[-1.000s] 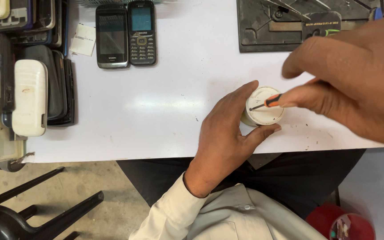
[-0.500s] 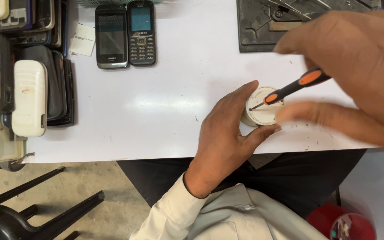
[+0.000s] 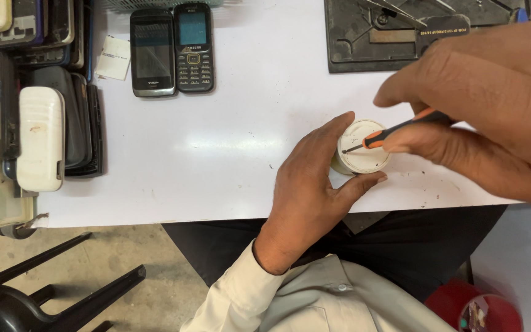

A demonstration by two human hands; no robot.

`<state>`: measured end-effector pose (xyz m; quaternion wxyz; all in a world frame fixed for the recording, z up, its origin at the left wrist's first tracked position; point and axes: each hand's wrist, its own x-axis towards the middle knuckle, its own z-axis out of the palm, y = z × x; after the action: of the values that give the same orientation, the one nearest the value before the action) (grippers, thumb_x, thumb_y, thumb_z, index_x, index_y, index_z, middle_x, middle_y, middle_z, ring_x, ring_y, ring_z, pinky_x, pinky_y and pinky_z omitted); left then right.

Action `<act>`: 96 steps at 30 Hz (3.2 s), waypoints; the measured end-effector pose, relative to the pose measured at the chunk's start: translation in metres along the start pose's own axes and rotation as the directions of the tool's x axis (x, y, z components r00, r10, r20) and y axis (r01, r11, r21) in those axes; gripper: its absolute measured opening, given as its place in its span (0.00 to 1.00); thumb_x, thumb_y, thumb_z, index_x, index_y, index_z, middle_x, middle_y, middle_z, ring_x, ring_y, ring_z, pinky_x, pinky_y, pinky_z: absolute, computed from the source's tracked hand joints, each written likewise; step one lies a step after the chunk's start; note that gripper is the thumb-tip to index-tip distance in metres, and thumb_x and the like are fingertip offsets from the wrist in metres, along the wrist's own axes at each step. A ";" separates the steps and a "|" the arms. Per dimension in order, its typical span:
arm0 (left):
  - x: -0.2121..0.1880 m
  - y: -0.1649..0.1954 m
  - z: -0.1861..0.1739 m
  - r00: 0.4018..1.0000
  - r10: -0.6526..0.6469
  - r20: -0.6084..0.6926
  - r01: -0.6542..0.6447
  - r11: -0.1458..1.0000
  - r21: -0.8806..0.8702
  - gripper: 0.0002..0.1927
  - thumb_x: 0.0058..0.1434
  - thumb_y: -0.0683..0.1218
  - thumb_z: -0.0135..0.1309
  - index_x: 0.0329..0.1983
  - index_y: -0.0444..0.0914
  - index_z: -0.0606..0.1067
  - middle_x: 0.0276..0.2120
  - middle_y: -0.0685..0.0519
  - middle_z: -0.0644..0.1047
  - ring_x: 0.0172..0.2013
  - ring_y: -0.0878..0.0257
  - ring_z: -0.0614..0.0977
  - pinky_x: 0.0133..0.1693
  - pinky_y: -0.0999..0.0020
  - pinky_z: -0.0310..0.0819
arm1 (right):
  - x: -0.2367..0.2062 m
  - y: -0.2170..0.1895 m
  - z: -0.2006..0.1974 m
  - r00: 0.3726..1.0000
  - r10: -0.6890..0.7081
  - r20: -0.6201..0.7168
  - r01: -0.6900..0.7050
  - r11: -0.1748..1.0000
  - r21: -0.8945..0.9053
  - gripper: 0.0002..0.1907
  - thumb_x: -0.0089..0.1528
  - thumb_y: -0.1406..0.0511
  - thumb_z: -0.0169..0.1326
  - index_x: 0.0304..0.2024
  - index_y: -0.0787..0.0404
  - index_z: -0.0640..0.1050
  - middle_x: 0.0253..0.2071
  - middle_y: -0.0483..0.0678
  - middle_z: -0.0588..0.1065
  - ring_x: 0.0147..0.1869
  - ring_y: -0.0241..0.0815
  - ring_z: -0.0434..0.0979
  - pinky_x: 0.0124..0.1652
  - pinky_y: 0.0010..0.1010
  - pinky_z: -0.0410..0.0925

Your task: The person cleans a mobile phone circuit board with a toothbrush, then assembles a feature phone by inserting the board into the housing, snapping the keypad and back cover into place, and inserting the battery. The person also opens a small cylindrical container with a screwdriver.

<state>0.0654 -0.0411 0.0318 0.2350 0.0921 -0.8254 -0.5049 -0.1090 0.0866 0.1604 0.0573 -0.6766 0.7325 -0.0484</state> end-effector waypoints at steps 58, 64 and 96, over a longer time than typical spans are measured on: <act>0.002 0.000 -0.001 0.996 0.082 0.016 -0.083 0.996 0.031 0.40 0.57 0.51 0.70 0.68 0.34 0.65 0.62 0.42 0.73 0.62 0.46 0.76 0.61 0.55 0.75 | -0.030 0.066 0.069 0.704 0.710 -0.011 -0.685 0.684 0.249 0.11 0.71 0.69 0.44 0.51 0.67 0.76 0.29 0.58 0.74 0.28 0.50 0.76 0.28 0.40 0.72; 0.005 0.000 0.007 0.998 0.057 0.012 -0.058 0.998 0.040 0.38 0.59 0.49 0.69 0.69 0.37 0.67 0.62 0.45 0.75 0.63 0.48 0.77 0.62 0.56 0.76 | -0.059 0.040 0.054 0.869 0.331 -0.369 -0.014 0.760 0.649 0.13 0.81 0.58 0.35 0.55 0.61 0.63 0.47 0.55 0.72 0.51 0.45 0.82 0.53 0.36 0.76; 0.008 -0.001 0.008 0.999 0.020 0.035 -0.021 1.000 0.021 0.38 0.58 0.48 0.69 0.69 0.37 0.67 0.61 0.45 0.76 0.62 0.50 0.78 0.60 0.57 0.76 | -0.047 0.032 0.055 0.873 0.373 -0.314 -0.243 0.891 0.385 0.19 0.69 0.56 0.53 0.50 0.65 0.68 0.40 0.53 0.74 0.43 0.43 0.80 0.45 0.31 0.75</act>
<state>0.0540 -0.0383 0.0299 0.2248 0.0773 -0.8357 -0.4951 -0.1288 0.1367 0.1018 0.0352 -0.5074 0.8102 -0.2915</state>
